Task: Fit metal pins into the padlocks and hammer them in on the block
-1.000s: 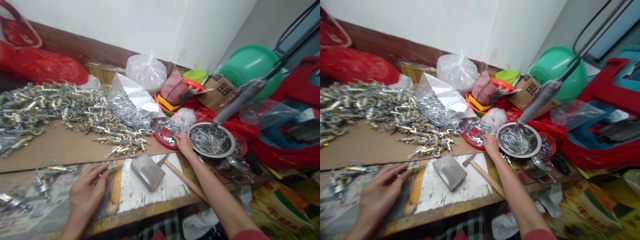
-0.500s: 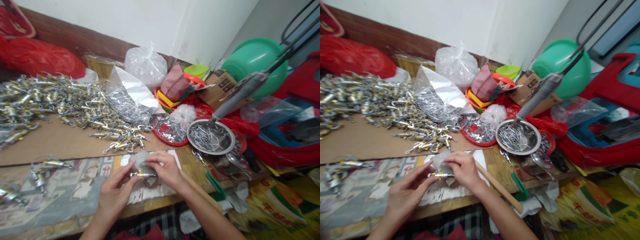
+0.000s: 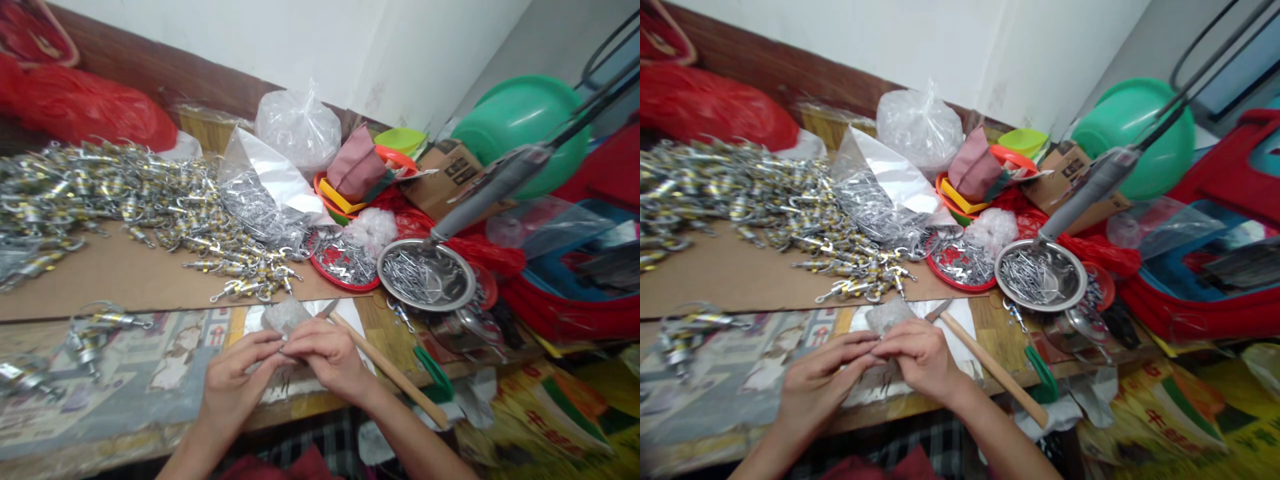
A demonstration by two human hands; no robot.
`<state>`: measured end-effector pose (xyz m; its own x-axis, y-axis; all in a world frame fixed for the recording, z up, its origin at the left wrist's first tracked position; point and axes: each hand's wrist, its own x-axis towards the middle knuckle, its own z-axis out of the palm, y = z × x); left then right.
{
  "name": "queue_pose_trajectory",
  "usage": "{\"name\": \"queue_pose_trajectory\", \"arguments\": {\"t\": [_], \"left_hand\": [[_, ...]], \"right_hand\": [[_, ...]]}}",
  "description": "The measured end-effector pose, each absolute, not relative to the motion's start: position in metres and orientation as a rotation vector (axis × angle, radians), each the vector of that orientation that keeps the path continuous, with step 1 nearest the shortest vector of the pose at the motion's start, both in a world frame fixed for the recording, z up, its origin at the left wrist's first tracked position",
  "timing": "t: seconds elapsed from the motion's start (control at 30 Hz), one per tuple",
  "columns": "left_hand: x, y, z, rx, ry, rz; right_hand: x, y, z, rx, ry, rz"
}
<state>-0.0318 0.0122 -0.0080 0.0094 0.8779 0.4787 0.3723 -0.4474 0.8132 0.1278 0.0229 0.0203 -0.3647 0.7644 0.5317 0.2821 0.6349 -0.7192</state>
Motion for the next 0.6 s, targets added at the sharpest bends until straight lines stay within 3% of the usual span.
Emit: {"name": "queue_pose_trajectory", "arguments": {"t": [0.13, 0.3, 0.6], "left_hand": [[-0.032, 0.012, -0.003, 1.57, 1.352, 1.365], [-0.034, 0.015, 0.002, 1.385, 1.299, 1.176], [-0.037, 0.009, 0.011, 1.939, 1.19, 1.263]], "right_hand": [[0.131, 0.012, 0.02, -0.863, -1.861, 0.587], [0.142, 0.004, 0.012, -0.807, -2.055, 0.24], [0.149, 0.003, 0.018, -0.612, -2.271, -0.025]]}}
